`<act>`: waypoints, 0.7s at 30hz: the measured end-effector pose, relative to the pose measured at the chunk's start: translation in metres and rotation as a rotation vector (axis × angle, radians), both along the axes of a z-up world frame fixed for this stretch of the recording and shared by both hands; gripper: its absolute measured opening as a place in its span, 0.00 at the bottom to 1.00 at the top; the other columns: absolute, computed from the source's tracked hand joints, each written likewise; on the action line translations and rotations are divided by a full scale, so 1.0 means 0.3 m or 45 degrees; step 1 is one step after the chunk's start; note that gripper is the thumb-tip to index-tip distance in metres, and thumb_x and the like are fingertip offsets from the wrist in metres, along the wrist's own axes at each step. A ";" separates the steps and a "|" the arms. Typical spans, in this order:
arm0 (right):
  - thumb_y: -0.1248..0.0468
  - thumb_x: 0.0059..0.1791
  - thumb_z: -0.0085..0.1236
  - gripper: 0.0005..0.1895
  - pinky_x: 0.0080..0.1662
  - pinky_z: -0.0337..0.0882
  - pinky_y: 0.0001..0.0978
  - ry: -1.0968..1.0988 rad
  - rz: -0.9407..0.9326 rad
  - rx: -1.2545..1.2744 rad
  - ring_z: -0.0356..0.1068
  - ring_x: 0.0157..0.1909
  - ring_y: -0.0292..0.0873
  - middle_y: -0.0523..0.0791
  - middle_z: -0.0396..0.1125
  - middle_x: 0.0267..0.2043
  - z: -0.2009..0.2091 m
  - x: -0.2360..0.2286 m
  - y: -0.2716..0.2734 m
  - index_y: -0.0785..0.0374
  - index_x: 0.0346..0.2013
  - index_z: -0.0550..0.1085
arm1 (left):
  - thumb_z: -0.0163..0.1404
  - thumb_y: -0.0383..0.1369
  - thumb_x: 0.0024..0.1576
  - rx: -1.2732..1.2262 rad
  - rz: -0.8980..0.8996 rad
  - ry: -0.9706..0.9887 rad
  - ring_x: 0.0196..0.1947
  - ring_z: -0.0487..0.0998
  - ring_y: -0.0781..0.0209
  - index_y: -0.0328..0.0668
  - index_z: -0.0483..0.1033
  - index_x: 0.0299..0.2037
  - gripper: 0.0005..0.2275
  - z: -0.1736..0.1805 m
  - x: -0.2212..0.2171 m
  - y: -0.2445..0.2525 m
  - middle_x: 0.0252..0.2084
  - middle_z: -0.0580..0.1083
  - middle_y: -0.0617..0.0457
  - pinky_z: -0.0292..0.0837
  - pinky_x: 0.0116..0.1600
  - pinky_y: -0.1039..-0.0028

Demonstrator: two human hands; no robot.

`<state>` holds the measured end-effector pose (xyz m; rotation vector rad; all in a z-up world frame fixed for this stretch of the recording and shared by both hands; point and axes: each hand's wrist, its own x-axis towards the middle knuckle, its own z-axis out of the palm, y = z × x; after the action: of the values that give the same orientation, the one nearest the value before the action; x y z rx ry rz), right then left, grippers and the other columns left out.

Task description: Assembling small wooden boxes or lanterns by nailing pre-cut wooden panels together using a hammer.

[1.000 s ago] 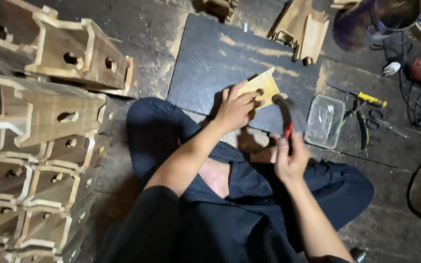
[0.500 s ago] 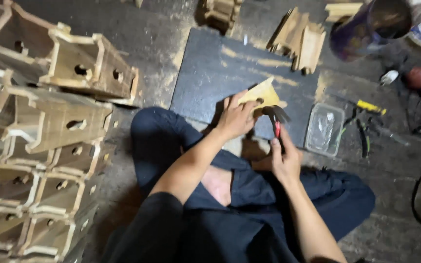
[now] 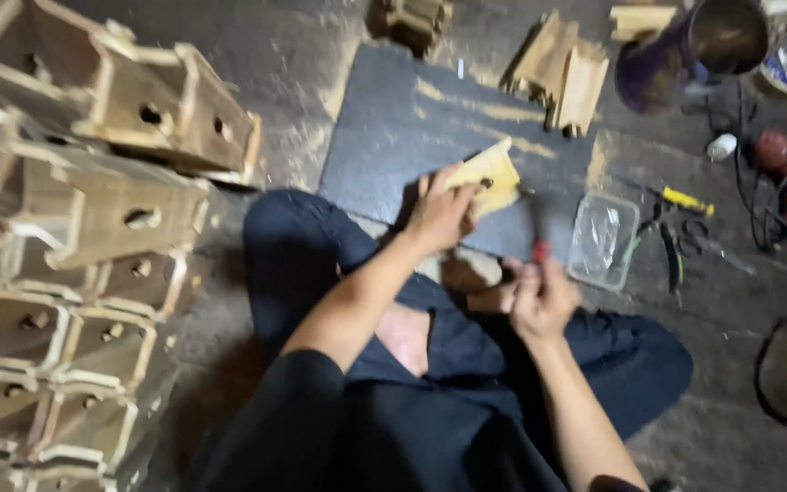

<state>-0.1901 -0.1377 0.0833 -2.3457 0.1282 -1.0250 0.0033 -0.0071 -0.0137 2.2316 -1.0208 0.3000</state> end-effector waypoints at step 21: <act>0.61 0.57 0.58 0.20 0.59 0.72 0.53 0.427 -0.178 0.262 0.71 0.61 0.60 0.55 0.73 0.60 -0.030 -0.027 -0.020 0.59 0.64 0.76 | 0.56 0.40 0.55 -0.074 0.405 -0.211 0.63 0.70 0.34 0.59 0.76 0.59 0.20 0.037 -0.105 -0.062 0.42 0.78 0.47 0.72 0.50 0.32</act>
<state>-0.1983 -0.1436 0.0742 -2.3221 0.5072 -0.6365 -0.0283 -0.0256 -0.0026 2.3425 -0.7248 0.6542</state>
